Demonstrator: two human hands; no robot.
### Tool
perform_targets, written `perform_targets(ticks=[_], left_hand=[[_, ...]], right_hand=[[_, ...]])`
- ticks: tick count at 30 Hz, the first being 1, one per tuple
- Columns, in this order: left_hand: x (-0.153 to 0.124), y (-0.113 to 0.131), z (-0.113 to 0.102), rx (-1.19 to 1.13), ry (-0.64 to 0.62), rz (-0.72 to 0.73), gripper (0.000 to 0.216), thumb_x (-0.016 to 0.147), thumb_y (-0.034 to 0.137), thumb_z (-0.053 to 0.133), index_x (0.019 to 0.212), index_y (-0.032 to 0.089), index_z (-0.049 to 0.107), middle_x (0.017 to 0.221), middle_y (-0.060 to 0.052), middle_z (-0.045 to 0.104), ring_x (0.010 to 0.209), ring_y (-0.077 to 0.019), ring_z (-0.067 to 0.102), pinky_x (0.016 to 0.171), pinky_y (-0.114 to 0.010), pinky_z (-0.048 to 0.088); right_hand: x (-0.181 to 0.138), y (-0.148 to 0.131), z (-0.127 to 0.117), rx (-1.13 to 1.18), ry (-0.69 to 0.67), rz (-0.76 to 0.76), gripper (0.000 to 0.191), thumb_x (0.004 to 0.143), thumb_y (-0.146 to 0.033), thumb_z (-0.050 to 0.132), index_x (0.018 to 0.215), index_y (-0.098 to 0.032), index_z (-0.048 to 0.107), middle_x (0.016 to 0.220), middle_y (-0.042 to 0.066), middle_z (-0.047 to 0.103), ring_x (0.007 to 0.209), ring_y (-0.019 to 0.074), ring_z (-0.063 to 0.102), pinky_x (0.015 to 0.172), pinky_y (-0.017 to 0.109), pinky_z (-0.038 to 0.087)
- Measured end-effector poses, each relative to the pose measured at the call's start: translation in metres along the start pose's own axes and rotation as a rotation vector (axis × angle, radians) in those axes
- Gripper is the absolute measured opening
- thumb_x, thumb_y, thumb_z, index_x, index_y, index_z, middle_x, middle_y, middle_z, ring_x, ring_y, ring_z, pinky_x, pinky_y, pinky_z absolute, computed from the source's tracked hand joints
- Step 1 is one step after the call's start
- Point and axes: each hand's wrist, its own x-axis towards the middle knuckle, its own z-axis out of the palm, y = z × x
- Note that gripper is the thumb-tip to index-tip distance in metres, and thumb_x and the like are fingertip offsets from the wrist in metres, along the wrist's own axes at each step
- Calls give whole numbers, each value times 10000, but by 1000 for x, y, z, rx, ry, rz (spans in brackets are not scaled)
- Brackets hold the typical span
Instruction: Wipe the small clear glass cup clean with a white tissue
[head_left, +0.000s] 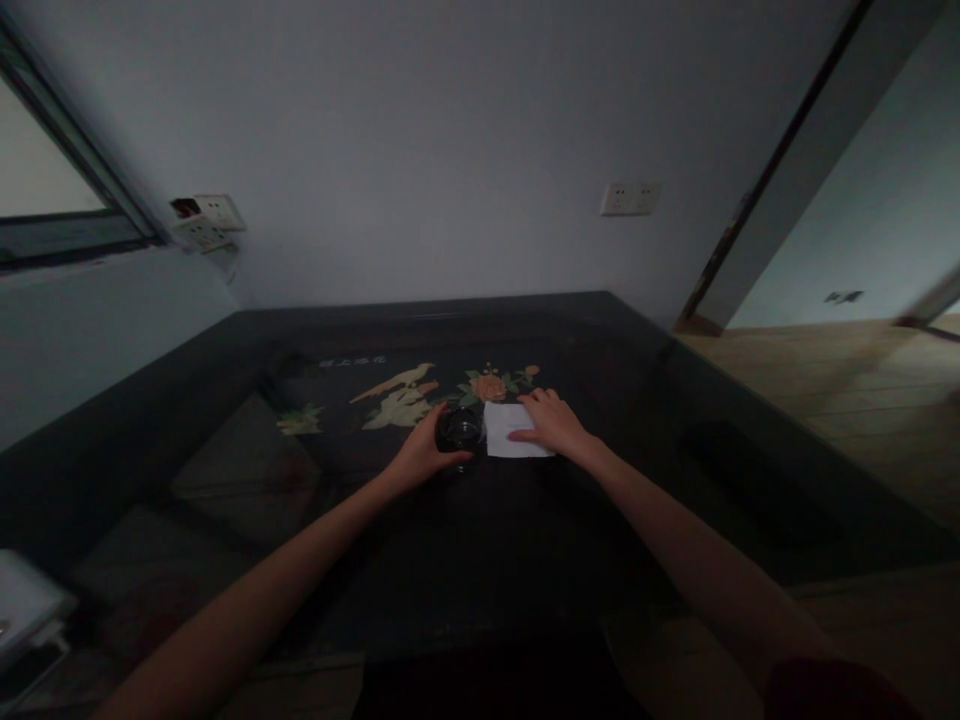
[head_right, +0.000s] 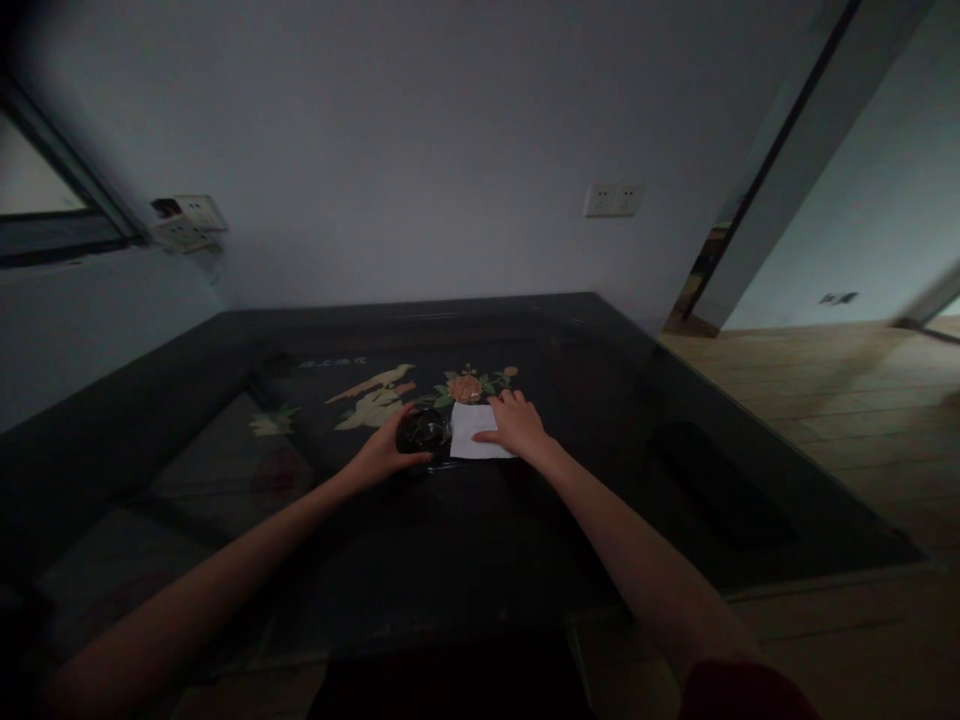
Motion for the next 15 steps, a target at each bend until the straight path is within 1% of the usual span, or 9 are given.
perform_targets(ticks=[4, 8, 10, 13, 15], left_hand=[[5, 0, 2, 27, 5, -58, 851, 609, 407, 778, 1317, 99, 420, 1326, -220, 505, 1269, -343, 453, 1064, -495, 341], [6, 3, 2, 32, 21, -32, 815, 576, 407, 803, 1270, 140, 469, 1274, -186, 548, 1218, -350, 494, 1019, -498, 381], [5, 4, 3, 23, 33, -40, 795, 574, 404, 807, 1249, 143, 478, 1237, -179, 573, 1178, -346, 525, 995, -497, 398], [2, 6, 5, -27, 66, -66, 746, 576, 391, 810, 1215, 169, 495, 1192, -155, 604, 1137, -336, 556, 984, -499, 403], [1, 8, 5, -87, 69, -71, 740, 559, 374, 823, 1198, 184, 501, 1172, -138, 618, 1125, -329, 566, 992, -501, 398]], right_hand=[[5, 0, 4, 129, -12, 49, 639, 652, -518, 746, 1152, -147, 600, 1162, 186, 571, 1111, 357, 489, 870, 441, 434], [8, -3, 9, 286, -13, 95, 552, 632, -403, 783, 1091, -137, 631, 1083, 168, 634, 1057, 328, 543, 847, 398, 432], [8, -6, 10, 353, -22, 79, 440, 646, -328, 772, 1031, -151, 654, 1017, 129, 671, 974, 279, 594, 797, 345, 440], [7, -10, 7, 480, -30, 35, 225, 661, -218, 729, 876, -175, 677, 882, 52, 697, 841, 201, 628, 718, 274, 432], [6, -12, 2, 562, -19, 12, 145, 687, -205, 689, 824, -165, 664, 825, 32, 686, 787, 172, 622, 688, 254, 429]])
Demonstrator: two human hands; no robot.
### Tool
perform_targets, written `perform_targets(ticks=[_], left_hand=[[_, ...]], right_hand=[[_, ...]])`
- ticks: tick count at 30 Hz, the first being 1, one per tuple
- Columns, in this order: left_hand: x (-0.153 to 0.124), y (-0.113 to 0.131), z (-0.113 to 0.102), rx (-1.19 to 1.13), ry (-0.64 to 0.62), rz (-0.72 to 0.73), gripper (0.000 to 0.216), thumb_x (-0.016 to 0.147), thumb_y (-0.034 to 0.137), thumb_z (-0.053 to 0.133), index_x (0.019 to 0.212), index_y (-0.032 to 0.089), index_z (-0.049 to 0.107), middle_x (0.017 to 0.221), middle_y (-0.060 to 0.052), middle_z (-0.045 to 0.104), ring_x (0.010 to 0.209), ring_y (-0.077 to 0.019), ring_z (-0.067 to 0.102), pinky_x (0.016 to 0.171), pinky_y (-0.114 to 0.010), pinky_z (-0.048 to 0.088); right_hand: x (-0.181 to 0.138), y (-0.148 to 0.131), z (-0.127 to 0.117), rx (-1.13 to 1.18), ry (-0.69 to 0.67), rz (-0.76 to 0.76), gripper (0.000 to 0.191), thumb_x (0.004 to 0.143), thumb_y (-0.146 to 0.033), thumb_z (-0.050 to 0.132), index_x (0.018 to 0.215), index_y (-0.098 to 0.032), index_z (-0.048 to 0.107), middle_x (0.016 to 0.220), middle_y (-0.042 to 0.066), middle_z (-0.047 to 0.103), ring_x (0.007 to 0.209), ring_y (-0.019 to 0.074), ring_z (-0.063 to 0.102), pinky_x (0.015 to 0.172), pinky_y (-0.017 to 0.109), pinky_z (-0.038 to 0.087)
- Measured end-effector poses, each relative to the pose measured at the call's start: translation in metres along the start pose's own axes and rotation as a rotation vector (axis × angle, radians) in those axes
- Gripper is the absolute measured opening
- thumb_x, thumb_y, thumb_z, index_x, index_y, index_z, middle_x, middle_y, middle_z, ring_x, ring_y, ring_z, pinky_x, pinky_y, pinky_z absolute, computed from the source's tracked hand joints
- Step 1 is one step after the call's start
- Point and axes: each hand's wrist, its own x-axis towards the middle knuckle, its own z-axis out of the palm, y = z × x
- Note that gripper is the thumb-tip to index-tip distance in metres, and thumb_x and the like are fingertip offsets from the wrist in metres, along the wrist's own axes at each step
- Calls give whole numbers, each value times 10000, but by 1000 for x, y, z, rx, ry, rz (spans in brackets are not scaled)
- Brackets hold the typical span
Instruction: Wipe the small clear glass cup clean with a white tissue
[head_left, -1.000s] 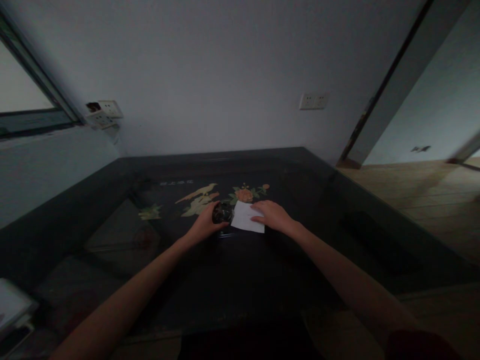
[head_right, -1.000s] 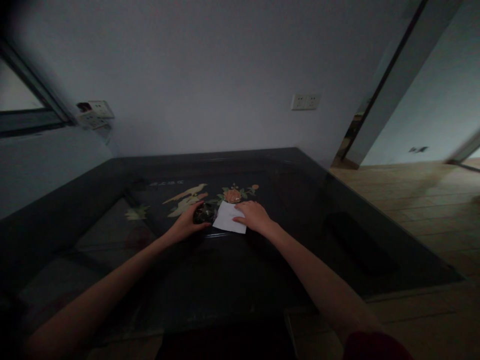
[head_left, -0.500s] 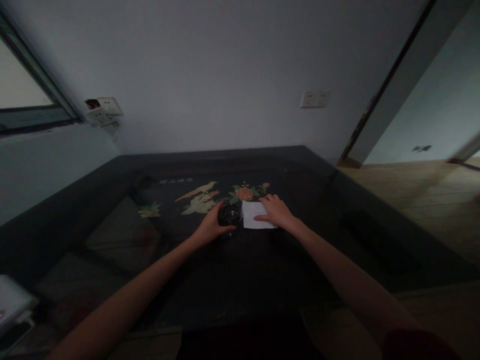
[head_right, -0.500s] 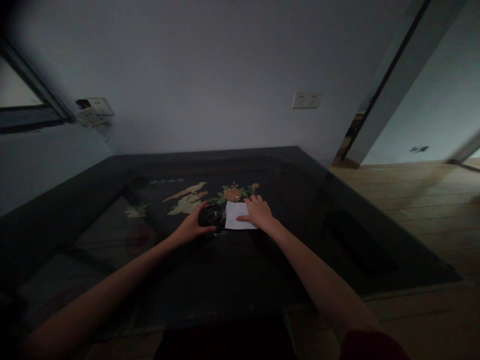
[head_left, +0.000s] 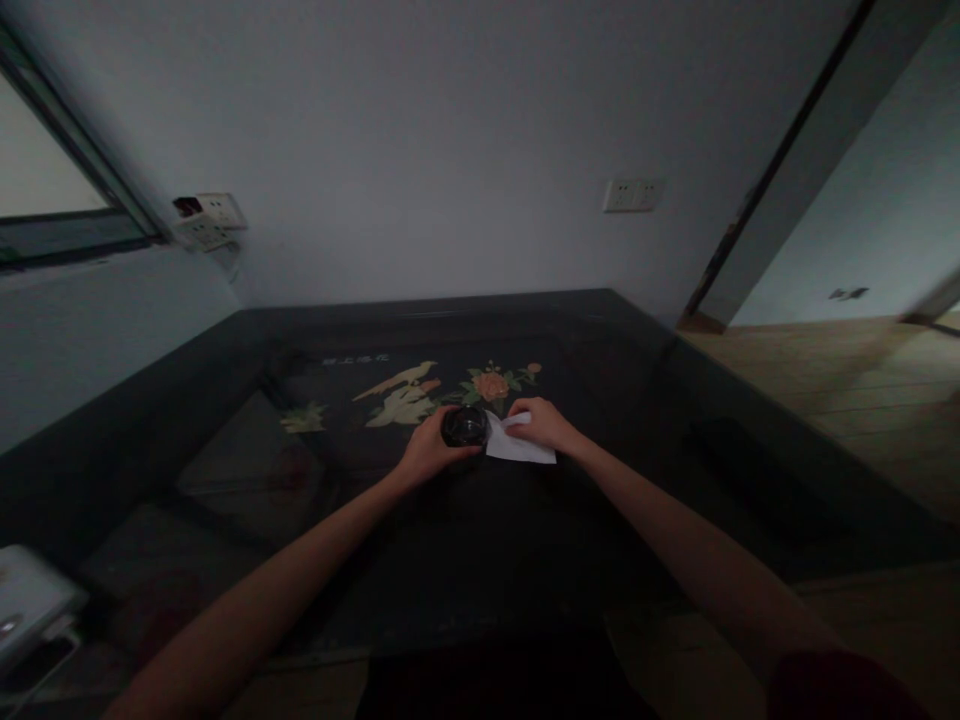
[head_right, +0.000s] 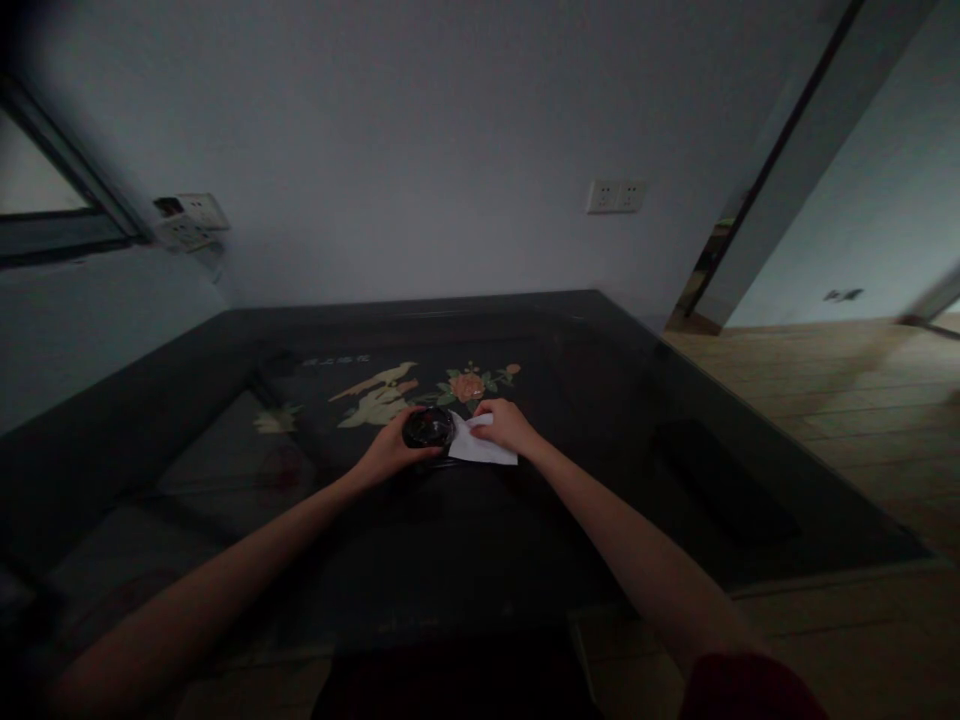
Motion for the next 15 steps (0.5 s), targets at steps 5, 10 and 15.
perform_targets(ticks=[5, 10, 15], left_hand=[[-1, 9, -2, -349, -23, 69, 722, 571, 296, 827, 1195, 206, 476, 1226, -115, 582, 1171, -295, 544, 1047, -478, 371], [-9, 29, -2, -856, -40, -28, 853, 609, 178, 812, 1310, 300, 340, 1345, -111, 484, 1145, -301, 575, 971, -475, 458], [-17, 32, -1, -1124, -178, -225, 898, 639, 64, 772, 1321, 376, 279, 1336, -95, 485, 1028, -291, 654, 869, -403, 525]], right_hand=[[1, -2, -9, 216, 94, -21, 219, 761, -309, 580, 908, -147, 594, 811, 26, 641, 715, 155, 585, 632, 256, 442], [2, -2, -20, 594, 315, -46, 257, 703, -299, 597, 924, -168, 596, 853, 22, 628, 750, 170, 587, 651, 273, 464], [0, -10, -27, 630, 498, -106, 297, 725, -270, 599, 1007, -180, 615, 921, 41, 654, 781, 176, 595, 682, 293, 474]])
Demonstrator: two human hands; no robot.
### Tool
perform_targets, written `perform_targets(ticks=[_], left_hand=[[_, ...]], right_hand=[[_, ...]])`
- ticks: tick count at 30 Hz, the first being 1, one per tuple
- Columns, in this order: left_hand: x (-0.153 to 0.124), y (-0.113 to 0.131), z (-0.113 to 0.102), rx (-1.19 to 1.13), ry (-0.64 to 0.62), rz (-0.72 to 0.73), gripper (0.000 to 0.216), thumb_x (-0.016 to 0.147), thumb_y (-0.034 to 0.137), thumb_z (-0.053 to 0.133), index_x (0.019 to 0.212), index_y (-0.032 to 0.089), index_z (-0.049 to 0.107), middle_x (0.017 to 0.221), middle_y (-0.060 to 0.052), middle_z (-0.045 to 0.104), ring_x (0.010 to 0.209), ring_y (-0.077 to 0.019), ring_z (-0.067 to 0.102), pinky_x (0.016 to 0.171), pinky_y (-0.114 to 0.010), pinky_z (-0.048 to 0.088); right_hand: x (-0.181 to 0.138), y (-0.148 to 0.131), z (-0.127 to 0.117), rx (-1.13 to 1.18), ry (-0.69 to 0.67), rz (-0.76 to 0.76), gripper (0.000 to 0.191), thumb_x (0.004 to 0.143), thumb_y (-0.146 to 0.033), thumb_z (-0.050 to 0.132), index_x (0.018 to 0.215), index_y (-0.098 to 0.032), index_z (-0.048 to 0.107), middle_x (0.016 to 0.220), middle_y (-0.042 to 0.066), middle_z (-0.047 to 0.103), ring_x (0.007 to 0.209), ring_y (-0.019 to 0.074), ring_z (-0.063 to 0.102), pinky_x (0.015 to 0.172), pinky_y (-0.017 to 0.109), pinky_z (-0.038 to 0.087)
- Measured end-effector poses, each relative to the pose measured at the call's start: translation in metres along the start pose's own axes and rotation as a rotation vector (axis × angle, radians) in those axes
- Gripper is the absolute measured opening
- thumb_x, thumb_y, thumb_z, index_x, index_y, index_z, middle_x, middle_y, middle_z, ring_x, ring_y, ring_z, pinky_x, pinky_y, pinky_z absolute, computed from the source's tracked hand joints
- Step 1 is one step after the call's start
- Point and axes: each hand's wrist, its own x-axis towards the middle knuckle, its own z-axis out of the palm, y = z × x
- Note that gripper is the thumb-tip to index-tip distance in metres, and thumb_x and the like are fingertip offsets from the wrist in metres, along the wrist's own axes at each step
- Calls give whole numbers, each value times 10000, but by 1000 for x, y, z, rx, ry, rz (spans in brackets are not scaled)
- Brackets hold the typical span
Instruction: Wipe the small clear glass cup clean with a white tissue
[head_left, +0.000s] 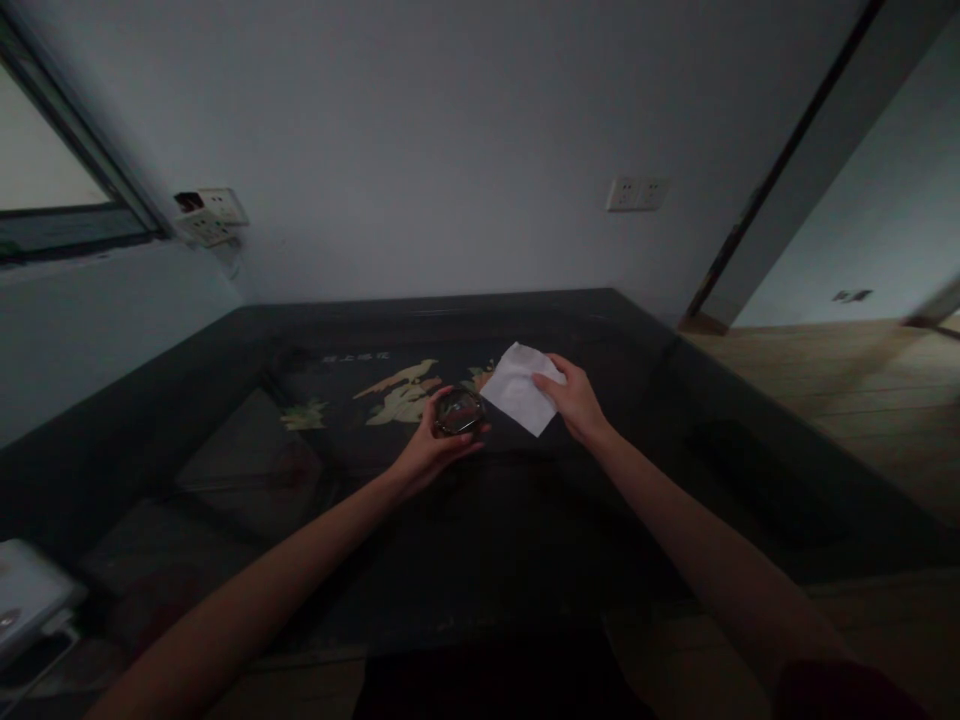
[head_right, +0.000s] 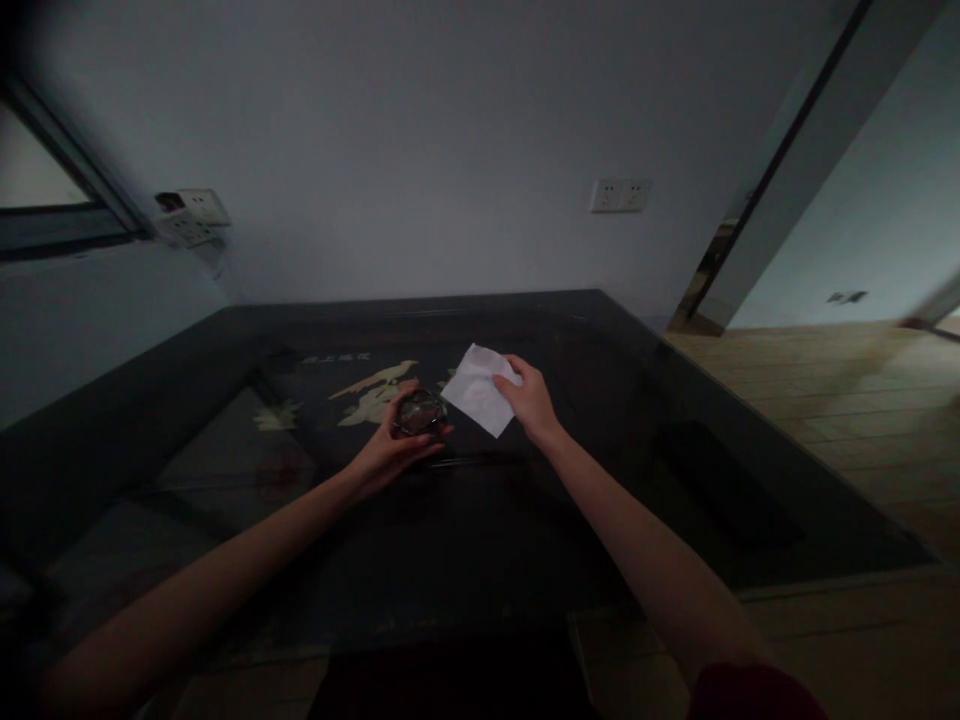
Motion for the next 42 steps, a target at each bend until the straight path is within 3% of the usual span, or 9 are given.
perform_targets(ticks=[5, 8, 11, 15, 19, 25, 30, 36, 42], left_hand=[[7, -7, -14, -112, -5, -72, 848, 657, 37, 752, 1315, 369, 332, 1335, -78, 488, 1016, -244, 662, 885, -336, 513], [10, -6, -16, -192, -69, -105, 688, 775, 304, 714, 1346, 358, 333, 1330, -106, 511, 1026, -270, 655, 852, -368, 526], [12, -3, -14, -256, -81, -142, 590, 846, 477, 587, 1365, 360, 332, 1298, -106, 551, 1022, -291, 656, 838, -397, 532], [14, -6, -18, -249, -36, -151, 446, 923, 382, 490, 1346, 269, 405, 1212, -107, 617, 1012, -263, 658, 907, -426, 504], [16, -12, -24, -249, -15, -156, 338, 941, 341, 458, 1188, 136, 562, 1061, -114, 681, 976, -221, 652, 980, -421, 466], [16, -13, -21, -195, -29, -83, 375, 908, 441, 500, 1205, 222, 572, 1206, -69, 629, 1067, -212, 595, 947, -369, 479], [16, -13, -16, -184, 1, -79, 421, 883, 488, 522, 1199, 218, 581, 1258, -67, 593, 1149, -220, 539, 954, -330, 460], [12, -12, -17, -157, 11, -91, 430, 881, 500, 516, 1260, 296, 513, 1251, -51, 579, 1050, -212, 577, 821, -324, 515], [12, -12, -18, -139, -9, -79, 469, 858, 487, 560, 1293, 341, 462, 1298, -40, 542, 1036, -206, 579, 798, -325, 517]], right_hand=[[-7, -11, 6, -122, 172, -115, 322, 749, -286, 628, 1051, -188, 579, 929, 51, 654, 788, 184, 601, 716, 334, 495], [-16, -22, 10, -233, 194, -230, 203, 811, -284, 580, 990, -189, 596, 892, 45, 669, 778, 181, 619, 749, 342, 500], [-27, -28, 14, -312, 81, -385, 184, 874, -225, 498, 1017, -216, 613, 967, 37, 700, 858, 171, 655, 789, 321, 515], [-43, -24, 24, -408, -229, -589, 365, 846, -111, 491, 1178, -232, 582, 1185, 43, 669, 1091, 172, 626, 952, 342, 488], [-55, -18, 33, -460, -386, -666, 440, 832, -88, 499, 1249, -222, 550, 1253, 55, 638, 1134, 167, 610, 955, 332, 500], [-56, -18, 34, -628, -471, -719, 363, 852, -83, 464, 1144, -205, 640, 1293, 76, 609, 1173, 195, 584, 965, 386, 495], [-51, -18, 34, -782, -570, -829, 416, 820, -66, 489, 1211, -146, 605, 1356, 119, 548, 1307, 239, 454, 1092, 477, 363], [-51, -18, 37, -862, -542, -830, 282, 879, -303, 560, 1132, -222, 657, 1401, 105, 502, 1417, 314, 238, 1099, 601, 265], [-53, -19, 38, -905, -540, -786, 290, 878, -292, 567, 1149, -218, 639, 1381, 126, 516, 1338, 312, 383, 1071, 592, 302]])
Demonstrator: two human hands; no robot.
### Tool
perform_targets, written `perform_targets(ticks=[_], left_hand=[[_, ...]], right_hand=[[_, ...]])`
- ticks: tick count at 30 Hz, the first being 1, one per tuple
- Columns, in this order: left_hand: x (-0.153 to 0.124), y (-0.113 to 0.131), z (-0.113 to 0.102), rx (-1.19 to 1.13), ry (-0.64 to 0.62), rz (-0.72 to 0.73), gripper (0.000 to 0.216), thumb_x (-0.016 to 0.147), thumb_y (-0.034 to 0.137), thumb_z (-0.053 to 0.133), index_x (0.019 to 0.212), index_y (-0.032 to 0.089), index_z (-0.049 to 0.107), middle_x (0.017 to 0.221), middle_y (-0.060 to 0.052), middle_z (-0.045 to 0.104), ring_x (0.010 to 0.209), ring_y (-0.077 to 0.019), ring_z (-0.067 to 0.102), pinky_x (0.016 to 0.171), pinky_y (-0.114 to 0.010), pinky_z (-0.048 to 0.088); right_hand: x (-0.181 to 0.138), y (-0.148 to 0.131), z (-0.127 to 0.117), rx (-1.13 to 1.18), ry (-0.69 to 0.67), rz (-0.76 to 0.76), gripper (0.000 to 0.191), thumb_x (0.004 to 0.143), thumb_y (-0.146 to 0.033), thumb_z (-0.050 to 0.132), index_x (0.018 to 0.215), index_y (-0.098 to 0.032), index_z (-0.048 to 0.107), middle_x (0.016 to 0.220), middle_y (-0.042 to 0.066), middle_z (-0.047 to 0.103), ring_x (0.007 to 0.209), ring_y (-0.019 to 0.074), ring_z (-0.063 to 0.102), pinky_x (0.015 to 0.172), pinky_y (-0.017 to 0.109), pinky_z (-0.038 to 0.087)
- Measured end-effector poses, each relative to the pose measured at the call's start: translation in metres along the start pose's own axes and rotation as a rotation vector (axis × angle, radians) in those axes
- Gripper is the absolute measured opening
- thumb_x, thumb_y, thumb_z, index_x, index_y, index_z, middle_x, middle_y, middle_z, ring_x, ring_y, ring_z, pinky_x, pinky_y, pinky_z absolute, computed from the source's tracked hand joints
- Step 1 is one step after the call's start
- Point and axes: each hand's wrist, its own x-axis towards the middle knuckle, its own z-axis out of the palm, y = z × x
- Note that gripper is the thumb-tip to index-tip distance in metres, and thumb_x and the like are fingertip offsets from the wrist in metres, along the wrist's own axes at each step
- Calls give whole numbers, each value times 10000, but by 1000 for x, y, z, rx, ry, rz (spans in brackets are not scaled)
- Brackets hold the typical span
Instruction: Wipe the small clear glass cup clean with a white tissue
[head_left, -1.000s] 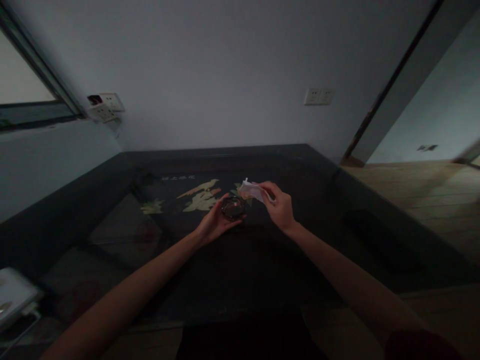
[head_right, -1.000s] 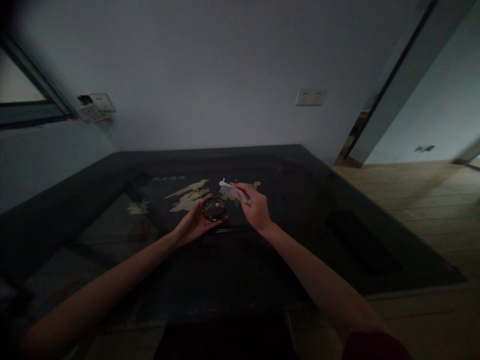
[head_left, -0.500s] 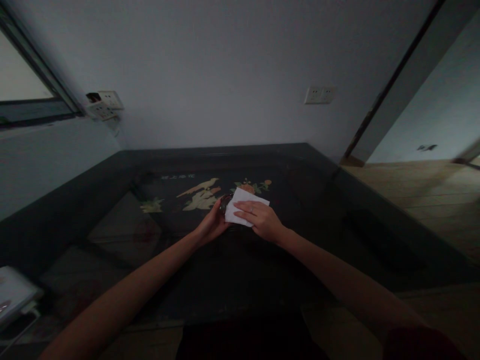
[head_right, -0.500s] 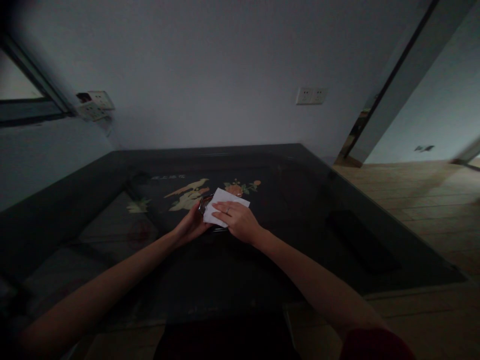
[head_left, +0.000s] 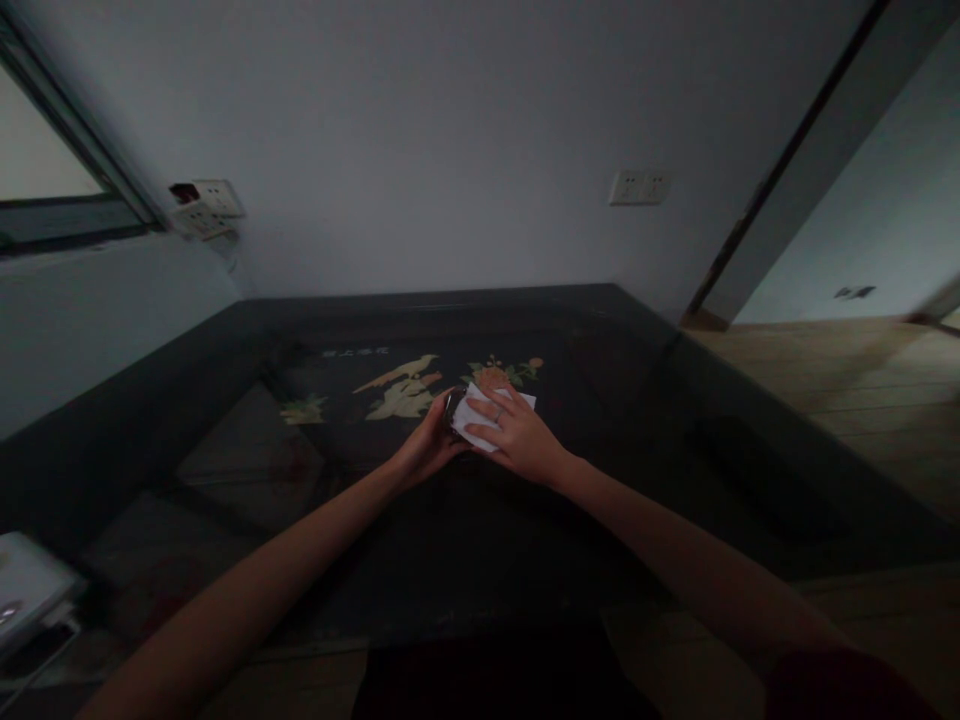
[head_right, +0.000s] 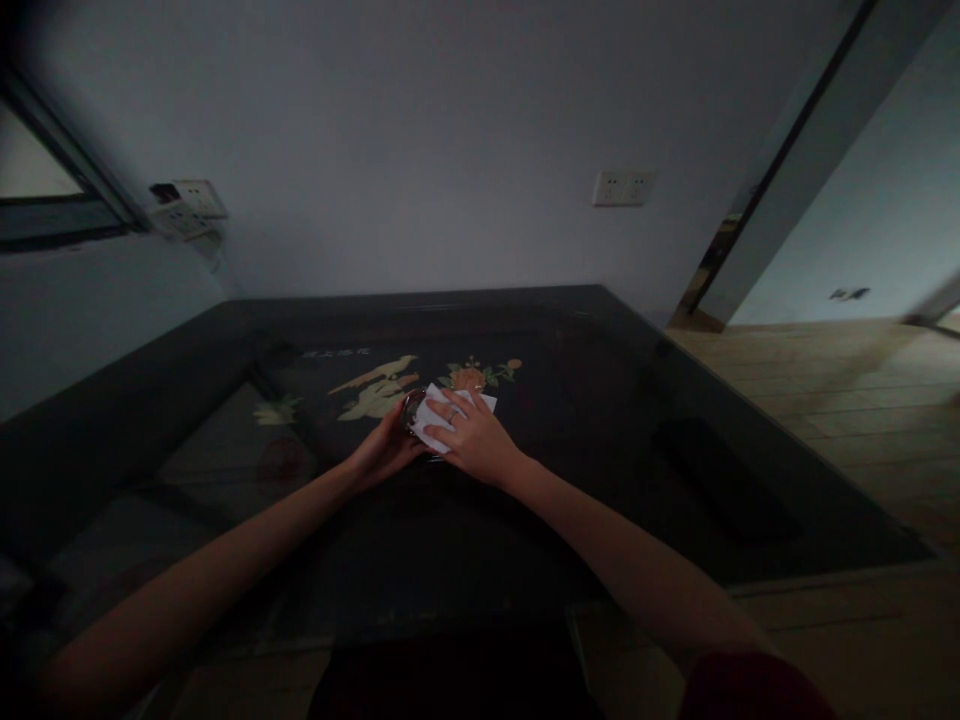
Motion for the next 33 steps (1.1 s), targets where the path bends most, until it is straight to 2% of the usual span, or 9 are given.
perform_targets(ticks=[5, 11, 17, 22, 26, 30, 33], left_hand=[[2, -1, -1, -4, 13, 0, 482, 855, 491, 563, 1296, 325, 466, 1295, -51, 546, 1084, -208, 562, 882, -347, 488], [3, -4, -6, 29, -9, 10, 476, 872, 487, 538, 1312, 329, 451, 1292, -46, 552, 1079, -198, 567, 890, -323, 479], [1, -2, -1, 29, -24, 35, 427, 869, 444, 562, 1270, 323, 482, 1254, -45, 565, 1016, -176, 581, 813, -282, 504], [-3, 1, 6, 63, -18, 46, 480, 829, 465, 612, 1261, 300, 483, 1274, -60, 551, 1099, -210, 550, 840, -304, 501], [-5, 2, 10, 90, -13, 56, 497, 807, 451, 644, 1249, 294, 482, 1233, -61, 571, 1086, -213, 553, 805, -302, 505], [-5, 1, 10, 101, -22, 58, 474, 810, 414, 653, 1239, 301, 486, 1226, -65, 577, 1090, -219, 552, 787, -301, 499], [-5, -1, 10, 84, -14, 69, 467, 819, 388, 652, 1243, 294, 482, 1226, -71, 583, 1104, -216, 553, 839, -318, 483]], right_hand=[[1, -2, -5, -26, -7, -19, 358, 830, -195, 603, 1187, -176, 607, 1366, 156, 526, 1275, 295, 465, 1077, 551, 325], [1, -7, 1, 2, 18, -53, 282, 858, -164, 547, 1127, -126, 624, 1346, 195, 529, 1192, 261, 550, 1075, 469, 363], [-1, -6, 6, 25, -43, -63, 350, 821, -148, 578, 1171, -139, 594, 1183, 140, 650, 1108, 239, 603, 1105, 492, 327], [1, -9, 7, 51, -50, -28, 364, 841, -153, 551, 1203, -154, 578, 1157, 117, 672, 1077, 212, 614, 1117, 472, 303], [3, -13, 7, -27, -90, -30, 268, 871, -175, 524, 1121, -149, 619, 1072, 120, 697, 1026, 220, 624, 1071, 449, 349], [6, -19, 8, -137, -130, 48, 217, 888, -132, 481, 1014, -145, 657, 1000, 119, 711, 1024, 233, 618, 1036, 429, 370], [8, -26, 11, -94, -165, 106, 252, 893, -126, 462, 1070, -122, 642, 1031, 135, 699, 1016, 240, 616, 977, 409, 409]])
